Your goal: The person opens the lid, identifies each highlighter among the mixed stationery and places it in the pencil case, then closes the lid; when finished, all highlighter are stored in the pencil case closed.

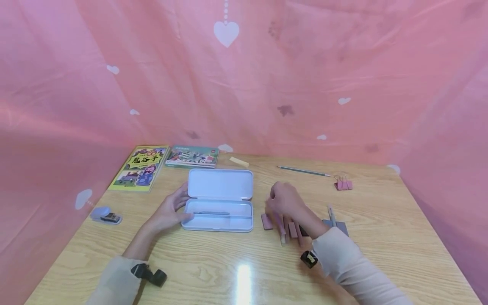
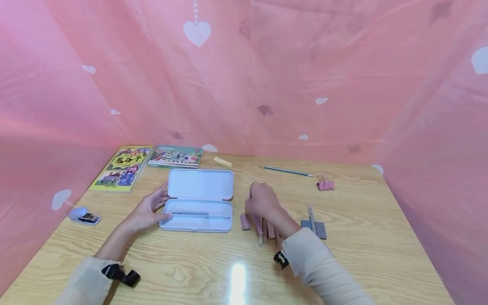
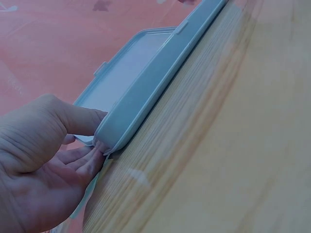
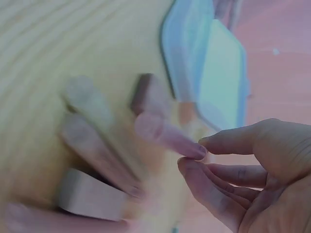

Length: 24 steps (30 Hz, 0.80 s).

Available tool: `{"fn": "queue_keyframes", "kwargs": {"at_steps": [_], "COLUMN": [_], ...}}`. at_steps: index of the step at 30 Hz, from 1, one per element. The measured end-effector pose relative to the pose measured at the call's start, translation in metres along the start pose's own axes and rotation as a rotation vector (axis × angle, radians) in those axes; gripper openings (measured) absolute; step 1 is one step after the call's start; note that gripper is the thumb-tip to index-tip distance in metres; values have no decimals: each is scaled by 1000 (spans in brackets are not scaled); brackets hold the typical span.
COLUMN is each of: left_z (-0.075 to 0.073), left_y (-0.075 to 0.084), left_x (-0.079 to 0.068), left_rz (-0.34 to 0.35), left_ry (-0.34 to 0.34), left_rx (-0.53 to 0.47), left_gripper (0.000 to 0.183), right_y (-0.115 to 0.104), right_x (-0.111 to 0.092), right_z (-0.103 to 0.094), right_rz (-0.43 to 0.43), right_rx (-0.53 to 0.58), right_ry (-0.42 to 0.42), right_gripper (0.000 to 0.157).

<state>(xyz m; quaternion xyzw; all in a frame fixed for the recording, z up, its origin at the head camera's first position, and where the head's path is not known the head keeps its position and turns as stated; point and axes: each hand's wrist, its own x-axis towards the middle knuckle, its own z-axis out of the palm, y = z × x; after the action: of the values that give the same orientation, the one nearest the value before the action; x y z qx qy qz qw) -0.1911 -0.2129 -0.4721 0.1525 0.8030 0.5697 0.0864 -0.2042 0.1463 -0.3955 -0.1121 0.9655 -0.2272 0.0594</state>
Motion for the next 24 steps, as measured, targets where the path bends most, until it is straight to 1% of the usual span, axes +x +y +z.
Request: {"fn": "queue_keyframes", "kwargs": {"at_steps": [3,5,9,12,16,19,21,24], "left_z": [-1,-1,0,0,-1,-1,0,0], "left_y": [1,1,1,0,-3,-2,2,13], "left_x": [-1,-1,-1,-1,-1,-1,-1,-3], "left_rz": [-6,-5,7,18,16,-12,-27,-35], "left_ry": [4,4,2,3,10,11,6,-4], "left_rx": [4,4,-4,-7,3,15,17,9], "left_gripper": [101,101,101,101,101,100,100,98], "right_y": [-5,-8,-20,-35,-58,-77,-89,-107], "right_x": [2,4,9,16,27,37,43,50], "right_z": [-12,-18,-29,-33,-29,-21,-14,-2], "right_rz": [-53,-74,-108,-144,-233,-280,-312,-382], "right_rx": [-39,-55,-61,-65,-80,-79,-75,-68], "right_ry": [27,34,42,33,22,-4,-21,-36], "right_gripper": [17,13,15,18,17,16,16,17]}}
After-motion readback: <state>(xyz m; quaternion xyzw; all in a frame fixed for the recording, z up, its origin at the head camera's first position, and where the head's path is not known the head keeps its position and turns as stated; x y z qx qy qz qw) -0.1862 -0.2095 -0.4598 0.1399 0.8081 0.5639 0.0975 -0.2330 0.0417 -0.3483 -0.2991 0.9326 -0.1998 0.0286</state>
